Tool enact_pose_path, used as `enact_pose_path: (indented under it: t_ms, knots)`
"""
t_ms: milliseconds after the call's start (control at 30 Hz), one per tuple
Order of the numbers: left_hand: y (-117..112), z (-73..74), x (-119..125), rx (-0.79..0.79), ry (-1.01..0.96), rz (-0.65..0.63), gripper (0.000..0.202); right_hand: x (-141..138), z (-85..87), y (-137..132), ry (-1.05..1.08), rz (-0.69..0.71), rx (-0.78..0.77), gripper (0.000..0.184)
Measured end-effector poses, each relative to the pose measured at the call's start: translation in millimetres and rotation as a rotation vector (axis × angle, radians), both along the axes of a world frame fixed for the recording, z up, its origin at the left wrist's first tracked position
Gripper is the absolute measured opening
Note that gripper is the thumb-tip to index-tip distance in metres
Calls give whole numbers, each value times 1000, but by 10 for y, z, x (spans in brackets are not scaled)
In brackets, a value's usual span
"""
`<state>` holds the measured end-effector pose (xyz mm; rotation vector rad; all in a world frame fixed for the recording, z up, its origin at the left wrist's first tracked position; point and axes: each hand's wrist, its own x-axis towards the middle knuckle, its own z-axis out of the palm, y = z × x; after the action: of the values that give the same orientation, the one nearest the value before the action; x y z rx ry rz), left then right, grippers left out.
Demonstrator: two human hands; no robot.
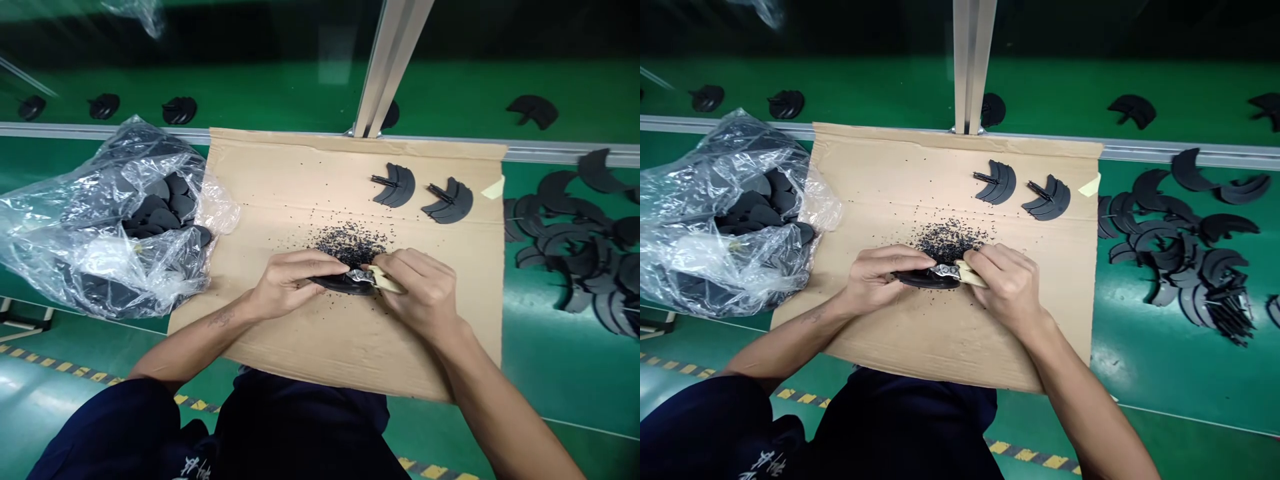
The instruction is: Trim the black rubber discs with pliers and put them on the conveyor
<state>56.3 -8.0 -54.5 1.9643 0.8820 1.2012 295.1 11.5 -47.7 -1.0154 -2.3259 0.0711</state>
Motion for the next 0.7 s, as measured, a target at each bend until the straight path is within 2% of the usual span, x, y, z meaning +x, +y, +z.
enact_pose_path:
  t_ms: [367,700]
  knots:
    - [8,-13,-3,-13,-22,-7,29,-7,38,26,-24,-55,113,5]
    - [0,0,3,-35,-12,-12,29,-13,56,21,-32,-46,113,9]
